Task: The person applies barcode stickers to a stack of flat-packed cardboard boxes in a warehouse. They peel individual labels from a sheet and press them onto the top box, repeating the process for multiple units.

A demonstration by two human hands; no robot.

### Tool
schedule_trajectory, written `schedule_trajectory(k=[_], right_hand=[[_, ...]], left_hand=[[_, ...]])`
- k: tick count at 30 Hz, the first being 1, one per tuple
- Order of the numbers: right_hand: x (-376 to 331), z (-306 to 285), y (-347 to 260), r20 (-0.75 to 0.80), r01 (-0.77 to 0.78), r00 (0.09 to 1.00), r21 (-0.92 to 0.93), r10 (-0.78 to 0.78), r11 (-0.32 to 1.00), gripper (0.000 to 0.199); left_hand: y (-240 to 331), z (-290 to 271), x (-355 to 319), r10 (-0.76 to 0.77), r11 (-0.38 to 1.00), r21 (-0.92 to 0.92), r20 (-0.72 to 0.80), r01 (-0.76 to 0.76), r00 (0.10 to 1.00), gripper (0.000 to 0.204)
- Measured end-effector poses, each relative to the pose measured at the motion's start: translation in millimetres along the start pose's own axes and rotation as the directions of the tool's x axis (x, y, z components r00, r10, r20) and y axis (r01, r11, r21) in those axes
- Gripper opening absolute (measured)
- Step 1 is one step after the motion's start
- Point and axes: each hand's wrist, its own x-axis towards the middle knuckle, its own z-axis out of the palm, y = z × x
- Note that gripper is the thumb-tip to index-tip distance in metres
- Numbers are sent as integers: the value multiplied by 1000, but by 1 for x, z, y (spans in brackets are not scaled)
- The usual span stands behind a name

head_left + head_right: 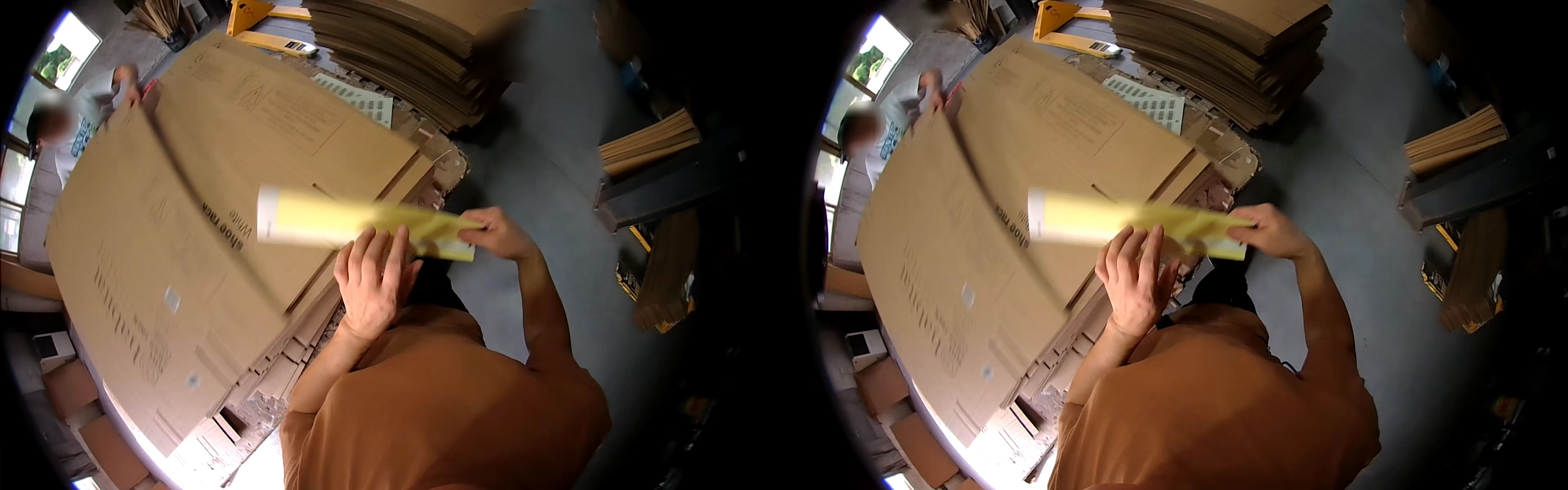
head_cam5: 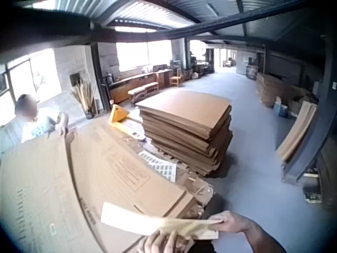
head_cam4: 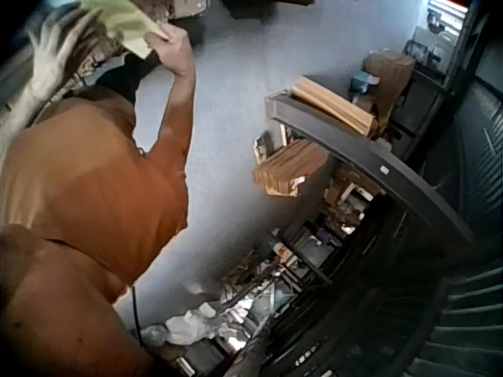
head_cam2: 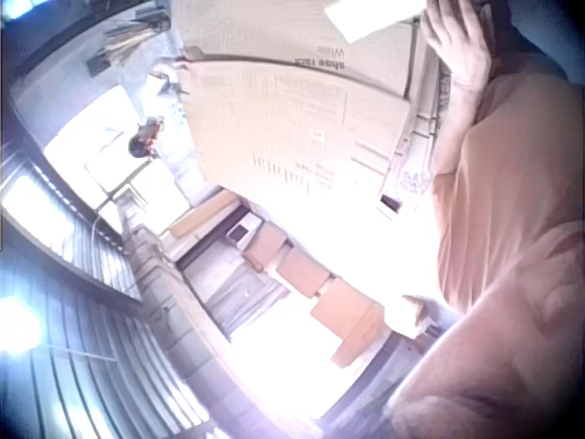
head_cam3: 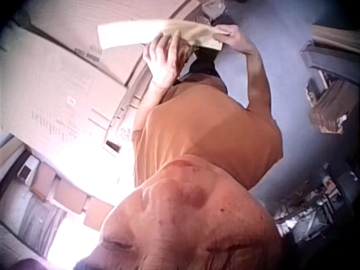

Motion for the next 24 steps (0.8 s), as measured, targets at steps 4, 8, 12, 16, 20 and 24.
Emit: schedule_trajectory(k=[4,8,12,16,20,24], right_hand=[[37,-84,65,-607,189,774,493,180,850,21],[86,-109,169,-578,-70,754,400,311,914,25],[123,-61,238,-362,-238,795,552,486,799,27],[147,-43,264,-309,-632,758,-129,575,764,63],[185,-82,202,-380,-462,886,-683,264,566,58],[277,-94,204,-373,-196,926,-621,-66,759,50]], left_hand=[[16,57,28,56,985,-165,58,-46,997,49],[36,92,42,-2,976,-212,216,49,976,51],[40,112,43,-206,949,-175,292,264,934,51],[40,114,36,-327,923,-74,366,377,871,47],[41,110,25,-460,852,-53,397,521,794,41],[45,109,33,-514,832,-19,350,554,783,34]])
